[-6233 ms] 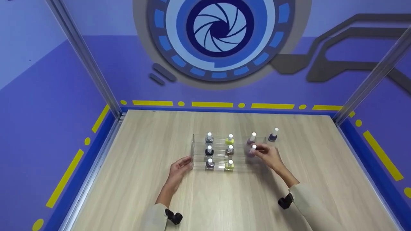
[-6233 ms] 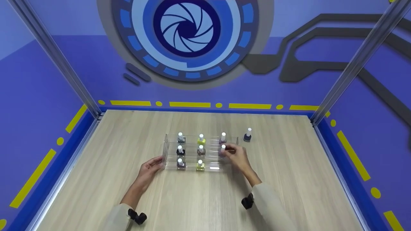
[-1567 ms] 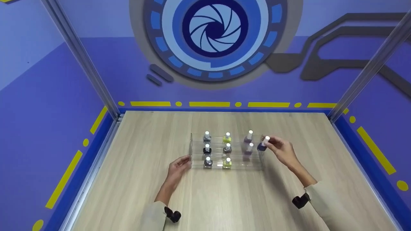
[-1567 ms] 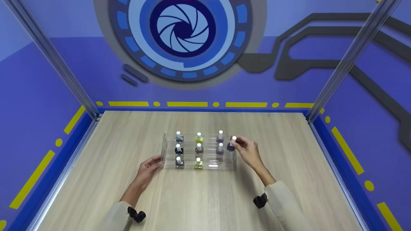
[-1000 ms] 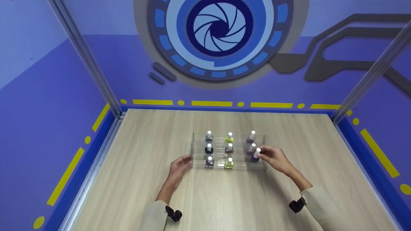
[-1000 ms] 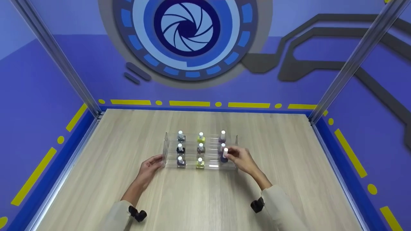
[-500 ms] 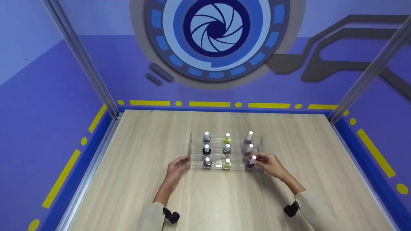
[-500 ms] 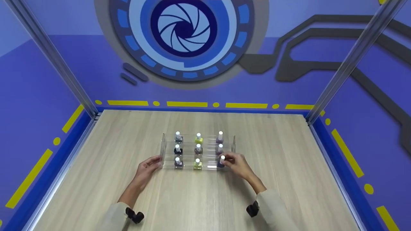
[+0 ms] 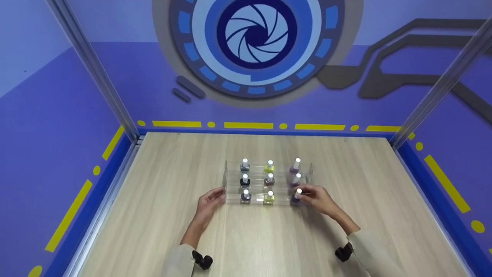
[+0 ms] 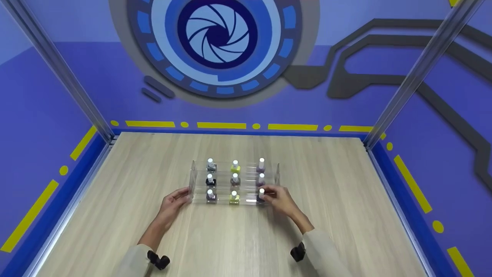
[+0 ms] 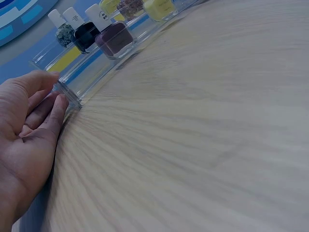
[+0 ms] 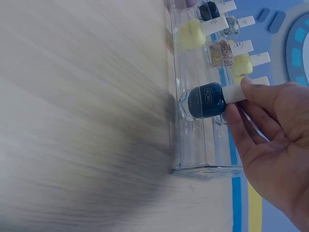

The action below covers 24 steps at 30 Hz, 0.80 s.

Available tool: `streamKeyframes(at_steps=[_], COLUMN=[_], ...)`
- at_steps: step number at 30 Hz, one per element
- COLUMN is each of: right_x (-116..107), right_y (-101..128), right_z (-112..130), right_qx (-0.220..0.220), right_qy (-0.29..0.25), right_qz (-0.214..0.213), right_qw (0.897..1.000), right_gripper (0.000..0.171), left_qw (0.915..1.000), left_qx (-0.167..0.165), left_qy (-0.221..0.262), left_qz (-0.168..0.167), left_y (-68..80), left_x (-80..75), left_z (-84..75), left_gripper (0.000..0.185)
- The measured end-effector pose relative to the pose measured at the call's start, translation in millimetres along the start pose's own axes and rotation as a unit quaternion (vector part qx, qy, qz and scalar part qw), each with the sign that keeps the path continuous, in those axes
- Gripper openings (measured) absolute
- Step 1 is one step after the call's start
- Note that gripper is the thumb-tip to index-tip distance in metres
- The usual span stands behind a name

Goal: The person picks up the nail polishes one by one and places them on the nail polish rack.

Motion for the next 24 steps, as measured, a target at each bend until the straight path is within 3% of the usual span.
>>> streamKeyframes(at_steps=[7, 12, 15, 19, 24], right_x=[-18, -37, -49, -62, -73], right_y=[10, 19, 24, 33, 43], right_z=[3, 3, 2, -2, -7], right_qx=[0.009, -0.014, -0.005, 0.015, 0.001], right_qy=[0.004, 0.017, 0.025, 0.060, 0.133], right_qz=[-0.011, -0.049, -0.078, -0.115, -0.159], right_qw=[1.000, 0.999, 0.997, 0.991, 0.978], right_gripper=[0.033, 0.029, 0.028, 0.029, 0.038], left_qw=[1.0000, 1.0000, 0.9999, 1.0000, 0.9986], left_qx=[0.007, 0.003, -0.002, -0.004, -0.040], left_qy=[0.000, -0.006, -0.006, 0.000, 0.009], left_qz=[0.005, -0.007, -0.010, 0.001, 0.034], left_y=[-4.0, -3.6, -6.2, -9.1, -7.9], left_x=[5.4, 6.1, 5.0, 1.4, -9.4], left_z=[0.8, 0.1, -1.8, -5.7, -16.1], left_gripper=[0.047, 0.046, 0.045, 0.045, 0.048])
Point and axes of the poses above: each hand's wrist, its own y-axis away from the middle knuckle, its own x-axis out of the palm, z = x × y, the point moved 2 cm from there along -y, towards the middle knuckle, and after that the axes turned 5 degrees about x, right-handed, at the moved point
